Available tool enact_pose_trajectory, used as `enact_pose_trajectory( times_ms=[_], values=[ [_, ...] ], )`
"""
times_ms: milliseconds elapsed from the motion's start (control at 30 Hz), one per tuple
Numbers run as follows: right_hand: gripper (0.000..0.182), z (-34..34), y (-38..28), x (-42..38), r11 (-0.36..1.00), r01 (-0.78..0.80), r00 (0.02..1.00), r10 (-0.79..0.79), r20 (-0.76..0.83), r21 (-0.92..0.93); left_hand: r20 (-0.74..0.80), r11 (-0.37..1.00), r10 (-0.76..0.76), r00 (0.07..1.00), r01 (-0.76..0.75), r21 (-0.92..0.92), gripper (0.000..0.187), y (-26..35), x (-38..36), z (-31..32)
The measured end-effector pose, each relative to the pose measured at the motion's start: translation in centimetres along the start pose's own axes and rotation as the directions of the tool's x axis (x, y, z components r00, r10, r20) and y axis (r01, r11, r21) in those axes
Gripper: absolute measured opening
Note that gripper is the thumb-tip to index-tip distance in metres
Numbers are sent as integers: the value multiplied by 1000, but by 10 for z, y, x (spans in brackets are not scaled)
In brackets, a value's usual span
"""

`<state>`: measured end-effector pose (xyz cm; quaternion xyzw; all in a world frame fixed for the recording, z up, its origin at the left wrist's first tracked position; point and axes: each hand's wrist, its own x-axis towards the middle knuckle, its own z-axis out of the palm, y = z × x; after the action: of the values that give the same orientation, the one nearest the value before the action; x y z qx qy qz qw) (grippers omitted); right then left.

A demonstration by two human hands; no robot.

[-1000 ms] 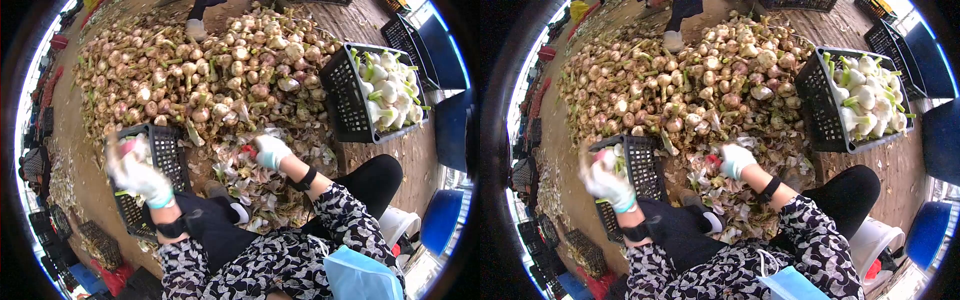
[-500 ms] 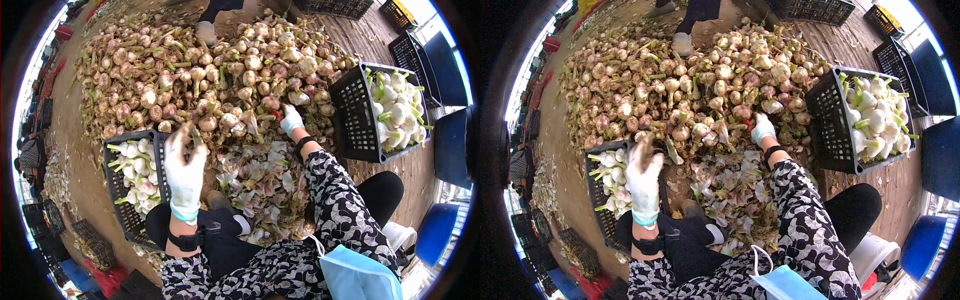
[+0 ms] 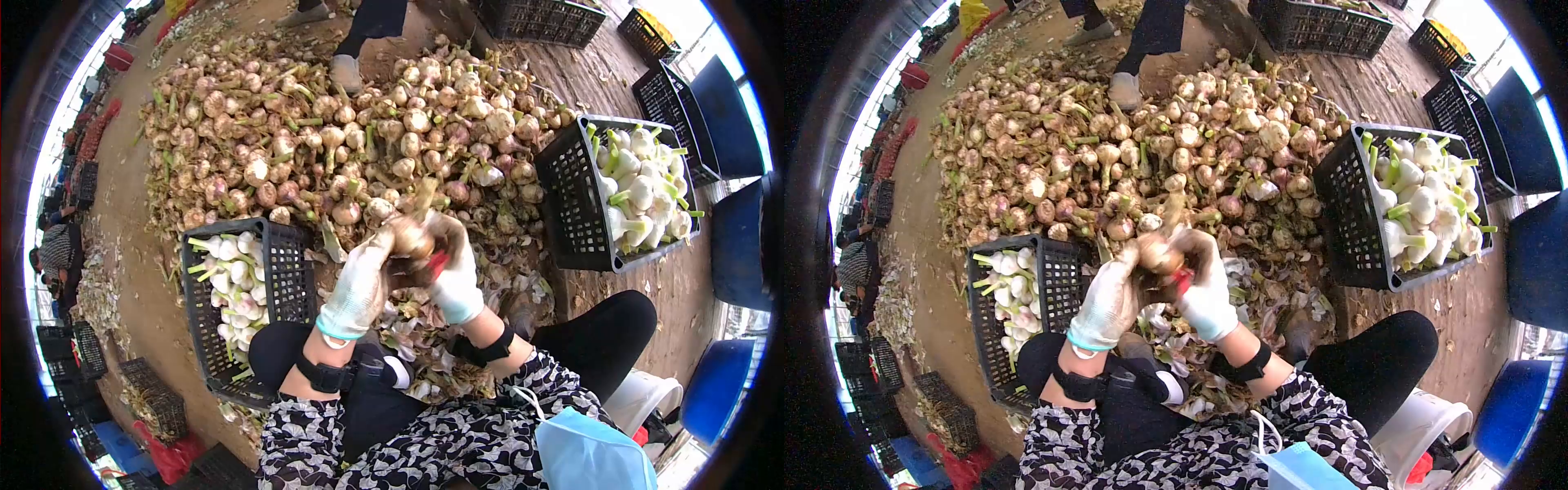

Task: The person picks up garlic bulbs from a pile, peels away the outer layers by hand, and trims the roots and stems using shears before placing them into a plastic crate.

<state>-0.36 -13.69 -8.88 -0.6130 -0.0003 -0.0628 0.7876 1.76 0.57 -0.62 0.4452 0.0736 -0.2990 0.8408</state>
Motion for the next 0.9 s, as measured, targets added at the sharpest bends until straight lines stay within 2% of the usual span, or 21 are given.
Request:
enact_pose_trajectory(
  times_ms=[33,100,133,167,200,233,267,300,333,367,400,433,467,567,633,700,767,800,833,867,900],
  values=[
    [62,0,-6,2,926,303,953,-294,75,-226,-15,989,50,999,-52,-138,43,-6,3,-8],
    [47,-13,-38,11,951,153,973,-98,207,-269,-7,968,138,990,-137,-212,43,-2,2,-6],
    [39,-19,-56,18,960,62,970,6,241,-275,-59,969,241,969,-243,-44,45,1,1,1],
    [32,-15,-75,21,973,-230,969,227,102,28,-93,934,346,934,-334,126,48,4,0,7],
    [29,-15,-81,24,957,-280,960,278,38,74,-55,887,378,924,-344,306,58,4,-1,-2],
    [27,-15,-85,26,937,-326,943,331,-25,123,-76,782,462,883,-366,504,66,10,-7,14],
    [25,-14,-88,29,959,-173,984,177,-4,-224,12,539,609,793,-425,728,68,9,-6,15],
    [22,-11,-86,29,875,20,998,12,64,-483,145,235,709,690,-425,874,71,7,-6,17],
    [21,-11,-70,32,826,162,987,-126,104,-539,82,375,708,702,-471,798,74,3,-7,26],
    [20,-9,-56,36,775,290,955,-272,117,-561,162,242,739,654,-482,842,74,0,-5,23],
    [20,-7,-42,39,700,404,902,-413,127,-589,166,238,740,651,-486,841,73,-1,-5,24],
    [20,-7,-46,40,699,405,901,-414,129,-589,167,236,741,650,-486,842,73,-1,-7,26],
    [19,-7,-50,40,795,285,954,-291,76,-535,165,237,743,649,-485,842,73,0,-7,25],
    [20,-2,-77,37,894,76,997,-79,11,-442,189,276,712,677,-517,810,70,8,-8,21],
    [21,-5,-86,35,960,23,997,-2,74,-278,176,358,693,699,-546,757,69,11,-10,23],
    [21,-15,-76,35,972,21,995,1,96,-233,184,329,713,677,-555,764,71,5,-9,22],
    [24,-30,-74,39,972,-160,945,201,257,-173,243,188,751,614,-551,813,74,4,-9,23],
    [24,-27,-71,31,975,-207,948,179,265,80,284,118,762,583,-555,823,76,5,-8,21],
    [24,-22,-73,33,974,-210,947,183,264,80,281,121,761,585,-553,824,76,4,-6,20],
    [26,-18,-77,37,989,6,967,32,252,-148,293,94,762,578,-547,832,76,3,-5,19],
    [29,-16,-84,38,978,-80,967,123,225,-191,308,66,762,570,-541,838,77,2,-4,19]
  ],
)
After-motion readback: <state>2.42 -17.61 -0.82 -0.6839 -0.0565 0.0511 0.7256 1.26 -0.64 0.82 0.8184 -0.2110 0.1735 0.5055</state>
